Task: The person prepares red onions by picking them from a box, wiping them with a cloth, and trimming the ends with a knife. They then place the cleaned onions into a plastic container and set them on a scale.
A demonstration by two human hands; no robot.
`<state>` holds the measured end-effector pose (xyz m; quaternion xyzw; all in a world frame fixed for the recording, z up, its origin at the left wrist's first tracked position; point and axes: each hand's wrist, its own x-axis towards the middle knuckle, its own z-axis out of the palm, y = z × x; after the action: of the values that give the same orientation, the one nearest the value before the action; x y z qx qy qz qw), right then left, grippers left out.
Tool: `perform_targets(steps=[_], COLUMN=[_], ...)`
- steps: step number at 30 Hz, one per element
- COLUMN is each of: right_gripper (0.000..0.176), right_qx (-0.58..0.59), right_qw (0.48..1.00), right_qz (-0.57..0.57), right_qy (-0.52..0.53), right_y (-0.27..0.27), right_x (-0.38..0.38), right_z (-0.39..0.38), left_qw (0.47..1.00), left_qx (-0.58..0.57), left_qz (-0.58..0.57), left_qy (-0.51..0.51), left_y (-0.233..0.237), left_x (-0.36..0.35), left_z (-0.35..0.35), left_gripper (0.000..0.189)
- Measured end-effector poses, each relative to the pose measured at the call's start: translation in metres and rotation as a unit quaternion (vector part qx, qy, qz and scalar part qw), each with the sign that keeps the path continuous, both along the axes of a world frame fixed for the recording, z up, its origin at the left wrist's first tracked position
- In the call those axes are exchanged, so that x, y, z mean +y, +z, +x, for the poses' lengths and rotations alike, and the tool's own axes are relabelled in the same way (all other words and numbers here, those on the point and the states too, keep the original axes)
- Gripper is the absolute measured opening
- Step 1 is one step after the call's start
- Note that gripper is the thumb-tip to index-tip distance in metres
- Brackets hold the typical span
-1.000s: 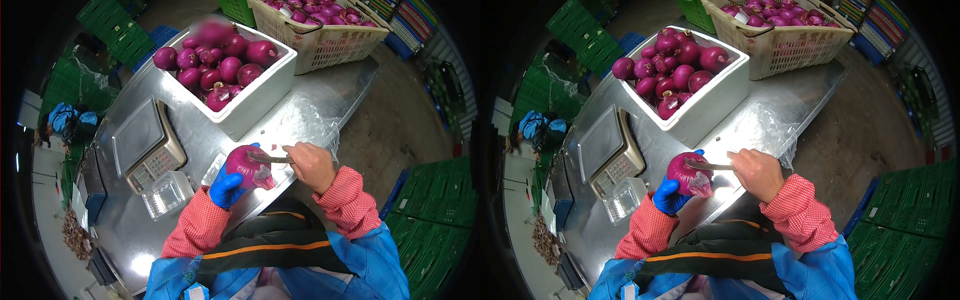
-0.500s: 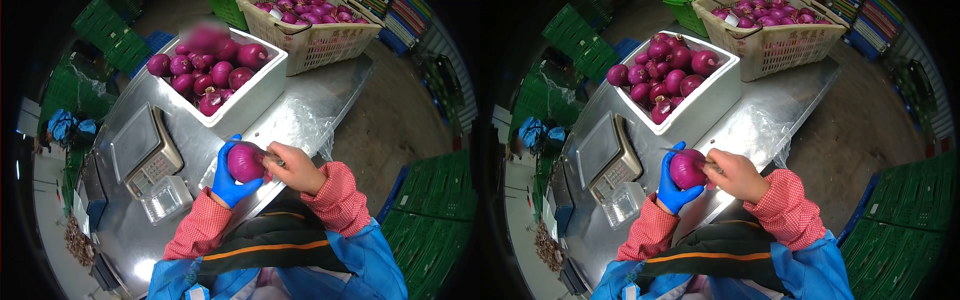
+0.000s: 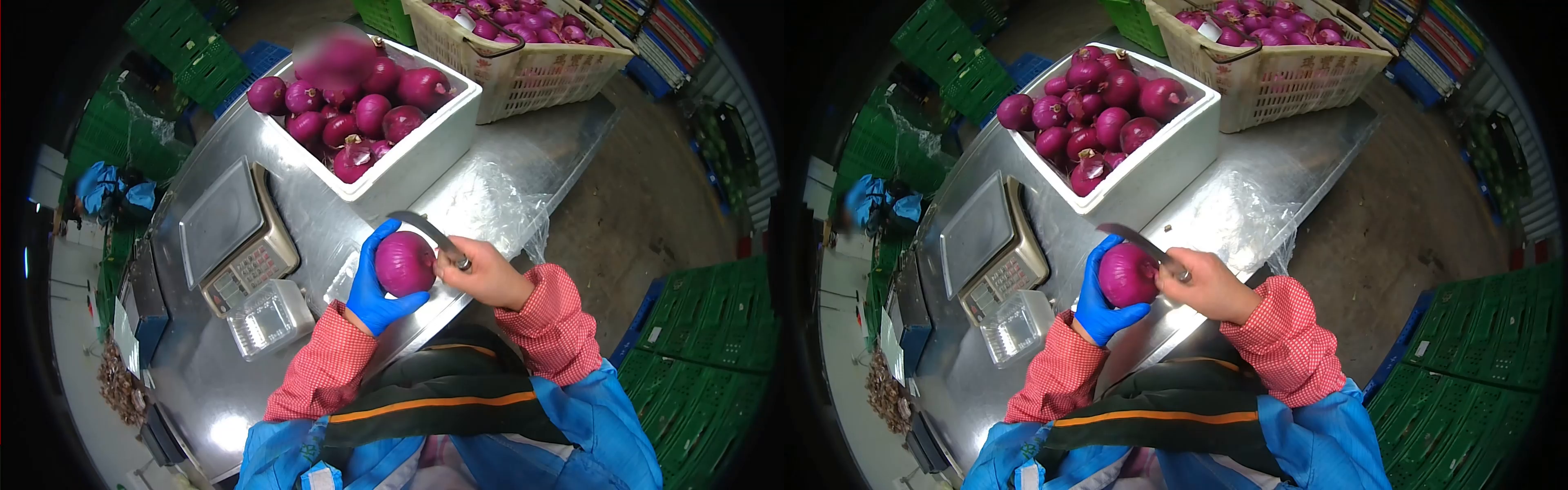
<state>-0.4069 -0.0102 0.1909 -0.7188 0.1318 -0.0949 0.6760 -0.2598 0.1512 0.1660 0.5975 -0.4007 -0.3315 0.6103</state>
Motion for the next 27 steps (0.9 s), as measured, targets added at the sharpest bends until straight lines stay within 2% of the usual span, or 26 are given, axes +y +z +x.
perform_targets(steps=[3,5,6,8,9,11,13,15,17,18,21,22,25,27], right_gripper=[0.013,0.01,0.011,0.012,0.012,0.017,0.018,0.02,0.022,0.023,0.025,0.025,0.02,0.012], right_qx=[-0.027,-0.042,-0.021,0.039,0.066,0.089,0.101,0.099,0.099,0.098,0.106,0.101,0.096,0.068], right_qw=[0.992,0.971,0.972,0.982,0.983,0.994,0.988,0.992,0.993,0.992,0.991,0.992,0.989,0.986], right_qz=[0.077,0.149,0.131,0.155,0.166,0.062,0.118,0.076,0.062,0.068,0.059,0.055,0.061,0.082], right_qy=[0.101,0.184,0.196,0.098,0.049,-0.012,-0.006,-0.017,-0.026,-0.028,-0.051,-0.06,-0.095,-0.126], right_y=[-0.004,0.01,0.015,-0.001,-0.009,-0.023,-0.034,-0.043,-0.052,-0.057,-0.063,-0.068,-0.067,-0.065], right_x=[0.009,0.015,0.014,0.008,0.005,0.0,0.001,0.009,0.015,0.016,0.014,0.011,0.007,0.009], right_z=[-0.006,-0.014,-0.016,-0.018,-0.017,-0.015,-0.015,-0.008,-0.001,0.003,0.008,0.009,0.009,0.011], left_qw=[1.0,1.0,1.0,0.998,0.989,0.928,0.874,0.818,0.808,0.803,0.839,0.851,0.892,0.87], left_qx=[-0.028,0.005,0.004,0.006,-0.101,-0.31,-0.331,-0.335,-0.331,-0.33,-0.361,-0.416,-0.436,-0.493], left_qz=[-0.007,0.008,0.02,0.048,0.097,0.195,0.343,0.456,0.477,0.488,0.401,0.308,0.091,-0.014], left_qy=[0.007,0.016,0.024,0.04,0.049,0.073,0.096,0.102,0.096,0.093,0.064,0.09,0.076,0.029], left_y=[-0.001,0.002,0.003,0.001,0.0,0.002,-0.002,-0.024,-0.061,-0.063,-0.059,-0.037,0.033,0.069], left_x=[0.0,0.003,0.007,0.017,0.027,0.05,0.068,0.079,0.092,0.093,0.09,0.078,0.011,-0.055], left_z=[-0.004,0.001,0.005,0.015,0.022,0.042,0.056,0.074,0.084,0.087,0.097,0.1,0.117,0.123], left_gripper=[0.107,0.105,0.105,0.103,0.103,0.103,0.106,0.107,0.105,0.105,0.094,0.079,0.073,0.073])
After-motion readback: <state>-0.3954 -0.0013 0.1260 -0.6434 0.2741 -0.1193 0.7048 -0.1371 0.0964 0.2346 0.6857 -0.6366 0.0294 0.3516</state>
